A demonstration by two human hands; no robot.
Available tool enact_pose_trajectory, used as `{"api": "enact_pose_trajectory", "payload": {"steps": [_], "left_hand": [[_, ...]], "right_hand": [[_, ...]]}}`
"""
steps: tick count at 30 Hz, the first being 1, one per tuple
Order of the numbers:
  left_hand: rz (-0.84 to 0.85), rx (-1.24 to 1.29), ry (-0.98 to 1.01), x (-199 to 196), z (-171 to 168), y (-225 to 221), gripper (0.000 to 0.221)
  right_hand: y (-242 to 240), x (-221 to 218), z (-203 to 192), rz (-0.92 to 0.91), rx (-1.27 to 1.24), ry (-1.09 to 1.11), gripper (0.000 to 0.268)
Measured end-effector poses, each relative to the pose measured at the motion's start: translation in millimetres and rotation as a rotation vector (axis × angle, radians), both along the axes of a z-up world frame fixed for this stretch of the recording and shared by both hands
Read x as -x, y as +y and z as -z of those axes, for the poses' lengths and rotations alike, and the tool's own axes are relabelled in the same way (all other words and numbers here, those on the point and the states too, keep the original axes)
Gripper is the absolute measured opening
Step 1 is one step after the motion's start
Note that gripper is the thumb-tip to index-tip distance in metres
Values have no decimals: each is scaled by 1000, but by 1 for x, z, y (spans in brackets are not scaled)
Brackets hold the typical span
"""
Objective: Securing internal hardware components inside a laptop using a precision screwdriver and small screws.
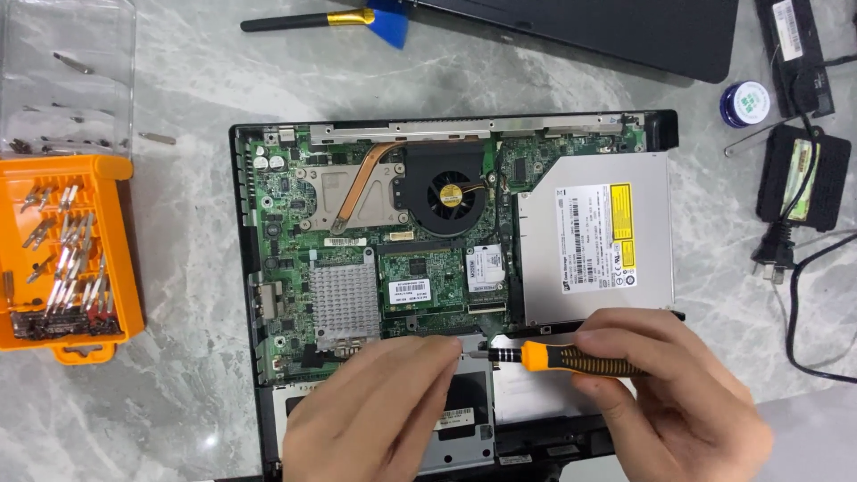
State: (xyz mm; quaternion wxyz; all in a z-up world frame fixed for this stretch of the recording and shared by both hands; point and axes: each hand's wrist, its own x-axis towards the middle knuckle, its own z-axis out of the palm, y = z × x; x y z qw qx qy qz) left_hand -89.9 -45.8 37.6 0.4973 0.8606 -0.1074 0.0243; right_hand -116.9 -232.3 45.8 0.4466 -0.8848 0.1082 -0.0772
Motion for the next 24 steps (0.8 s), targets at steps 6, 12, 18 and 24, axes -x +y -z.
{"api": "enact_pose_trajectory", "payload": {"steps": [6,12,18,24], "left_hand": [[124,-29,-26,-2,1,5,25],[146,-38,-22,-2,-1,7,24],[159,9,-10,-4,0,10,23],[206,82,44,-8,1,11,22]], "right_hand": [[-3,-3,-3,-133,54,-51,15],[-2,-3,-7,-104,73,-2,15],[-14,-2,-6,-230,169,-31,19],[-18,1,-7,-399,257,-60,15]]}}
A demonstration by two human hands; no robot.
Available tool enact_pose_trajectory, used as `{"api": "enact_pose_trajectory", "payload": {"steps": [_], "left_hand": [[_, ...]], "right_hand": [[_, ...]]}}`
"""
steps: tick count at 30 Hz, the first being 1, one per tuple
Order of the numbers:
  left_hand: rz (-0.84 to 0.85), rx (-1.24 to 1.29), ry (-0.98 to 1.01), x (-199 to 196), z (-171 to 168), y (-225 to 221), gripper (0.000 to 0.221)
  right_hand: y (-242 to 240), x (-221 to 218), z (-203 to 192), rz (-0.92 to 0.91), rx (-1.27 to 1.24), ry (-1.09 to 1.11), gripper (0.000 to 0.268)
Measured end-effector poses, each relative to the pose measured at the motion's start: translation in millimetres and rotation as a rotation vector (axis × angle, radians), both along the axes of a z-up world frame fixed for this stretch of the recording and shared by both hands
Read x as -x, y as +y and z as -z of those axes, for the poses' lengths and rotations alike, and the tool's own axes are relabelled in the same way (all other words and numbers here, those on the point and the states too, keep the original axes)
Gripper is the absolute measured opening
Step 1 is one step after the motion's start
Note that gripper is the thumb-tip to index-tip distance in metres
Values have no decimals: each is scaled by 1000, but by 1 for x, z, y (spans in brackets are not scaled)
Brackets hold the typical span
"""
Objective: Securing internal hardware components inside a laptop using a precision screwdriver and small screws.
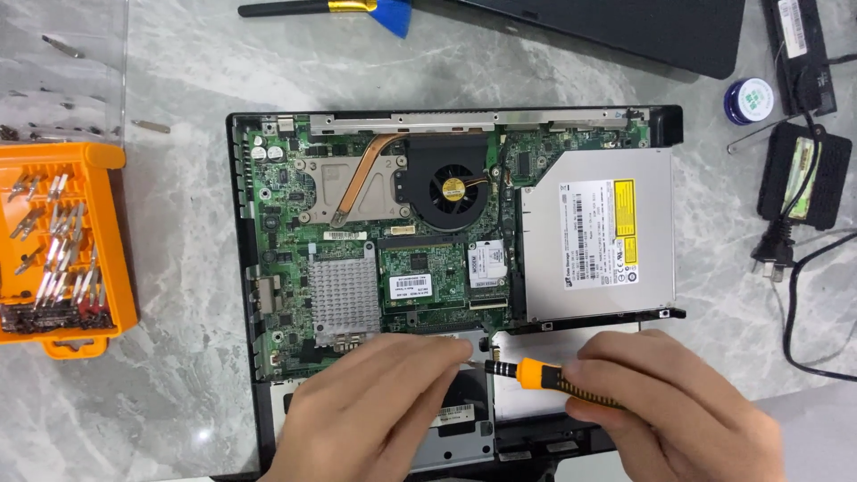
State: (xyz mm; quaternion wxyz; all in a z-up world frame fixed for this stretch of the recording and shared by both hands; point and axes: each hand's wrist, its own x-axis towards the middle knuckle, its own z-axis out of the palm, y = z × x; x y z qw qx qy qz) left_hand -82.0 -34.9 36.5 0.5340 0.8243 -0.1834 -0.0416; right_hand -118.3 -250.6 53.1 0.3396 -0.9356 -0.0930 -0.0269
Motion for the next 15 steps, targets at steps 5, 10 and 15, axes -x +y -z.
{"api": "enact_pose_trajectory", "payload": {"steps": [5,10,15], "left_hand": [[-100,85,212,0,-1,0,13],[-118,116,281,1,0,-1,12],[-140,160,374,0,-2,2,10]], "right_hand": [[8,1,-11,105,50,39,9],[23,5,-26,141,110,87,18],[19,1,-28,114,52,154,11]]}}
